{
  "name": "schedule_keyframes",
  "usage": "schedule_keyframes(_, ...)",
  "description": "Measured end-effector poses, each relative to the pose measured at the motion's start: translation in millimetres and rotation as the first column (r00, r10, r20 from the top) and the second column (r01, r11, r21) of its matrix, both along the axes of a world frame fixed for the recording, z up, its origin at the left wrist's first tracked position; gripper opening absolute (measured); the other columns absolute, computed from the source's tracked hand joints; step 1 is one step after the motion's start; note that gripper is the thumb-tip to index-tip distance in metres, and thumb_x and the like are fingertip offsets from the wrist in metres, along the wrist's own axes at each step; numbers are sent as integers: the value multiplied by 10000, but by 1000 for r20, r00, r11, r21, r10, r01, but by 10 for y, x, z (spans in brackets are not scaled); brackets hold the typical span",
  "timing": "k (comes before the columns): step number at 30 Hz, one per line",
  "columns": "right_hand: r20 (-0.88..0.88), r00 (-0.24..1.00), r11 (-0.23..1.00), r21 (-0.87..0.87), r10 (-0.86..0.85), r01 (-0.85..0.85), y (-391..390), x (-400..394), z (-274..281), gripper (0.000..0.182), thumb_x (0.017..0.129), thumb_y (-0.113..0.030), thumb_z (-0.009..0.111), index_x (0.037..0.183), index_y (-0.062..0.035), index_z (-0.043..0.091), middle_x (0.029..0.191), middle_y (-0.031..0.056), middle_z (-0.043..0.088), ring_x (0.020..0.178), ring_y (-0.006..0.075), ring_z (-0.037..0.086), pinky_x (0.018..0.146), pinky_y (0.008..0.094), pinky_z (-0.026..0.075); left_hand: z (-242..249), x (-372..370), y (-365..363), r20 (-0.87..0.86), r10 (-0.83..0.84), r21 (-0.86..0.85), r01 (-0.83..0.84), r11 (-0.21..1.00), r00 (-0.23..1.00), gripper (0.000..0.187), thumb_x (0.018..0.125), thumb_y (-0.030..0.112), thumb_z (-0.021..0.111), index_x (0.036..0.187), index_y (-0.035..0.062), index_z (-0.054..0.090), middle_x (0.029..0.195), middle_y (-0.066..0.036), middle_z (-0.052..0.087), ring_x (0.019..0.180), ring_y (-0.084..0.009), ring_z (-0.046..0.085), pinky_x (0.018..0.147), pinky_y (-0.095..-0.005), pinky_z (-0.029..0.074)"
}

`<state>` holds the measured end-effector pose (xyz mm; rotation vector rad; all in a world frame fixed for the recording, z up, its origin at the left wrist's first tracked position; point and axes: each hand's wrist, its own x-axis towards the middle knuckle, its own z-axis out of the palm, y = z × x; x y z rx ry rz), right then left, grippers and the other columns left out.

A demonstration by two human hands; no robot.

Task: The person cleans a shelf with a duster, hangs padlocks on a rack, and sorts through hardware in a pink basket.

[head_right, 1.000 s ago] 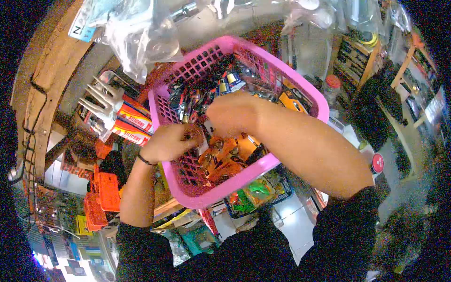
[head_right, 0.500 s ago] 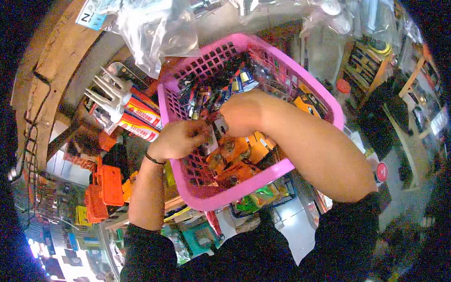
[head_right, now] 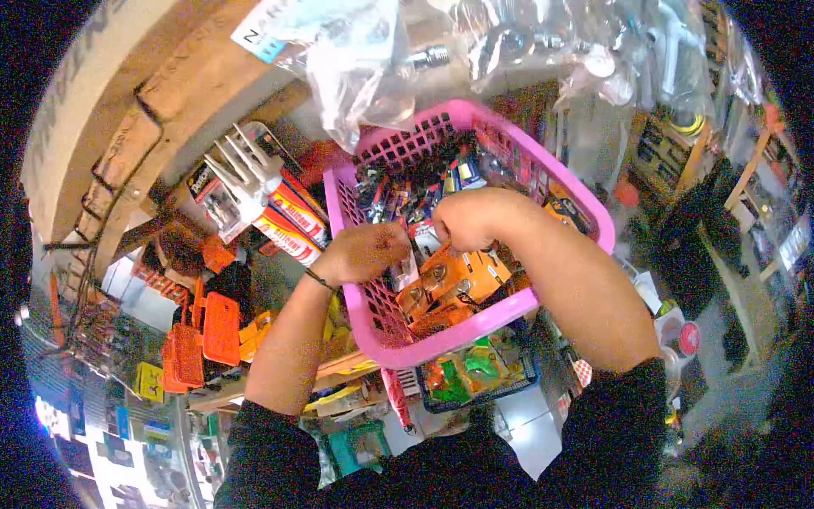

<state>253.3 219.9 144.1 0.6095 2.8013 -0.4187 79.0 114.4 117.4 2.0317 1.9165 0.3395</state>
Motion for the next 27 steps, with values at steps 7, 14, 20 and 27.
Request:
schedule_keyframes(7,-392,918,997,33,-53,71,171,61,-88,273,654,-62,650,915,-54,573,776,110,596,717,229,569,653,332,440,-9,37,-149,127,70,171,-91,981,989,244,810,273,517,837,32,542,699,-106,570,634,-198,556,582,-314,430)
schedule_keyframes(14,-773,631,975,77,-75,210,-785,184,407,151,707,-57,623,847,-25,576,684,71,571,630,153,546,586,293,432,-302,119,-1110,740,-167,538,-424,729,652,129,824,41,488,946,10,519,876,-68,563,815,-147,548,718,-265,442)
schedule_keyframes(20,-763,627,960,-269,-159,-83,-1896,166,548,91,741,-71,613,826,-52,586,677,26,554,614,98,515,551,251,404,-842,-205,-2466,966,-150,226,-399,889,211,206,886,137,437,1032,-2,476,977,-100,540,893,-182,549,801,-315,434)
schedule_keyframes(27,-815,569,988,26,109,-152,-2591,-317,306,56,746,-71,586,781,-53,547,662,85,503,602,242,527,534,313,415,-813,28,-2697,984,-161,177,-404,897,73,441,888,405,374,1110,28,429,1082,-89,488,1045,-181,459,871,-345,374)
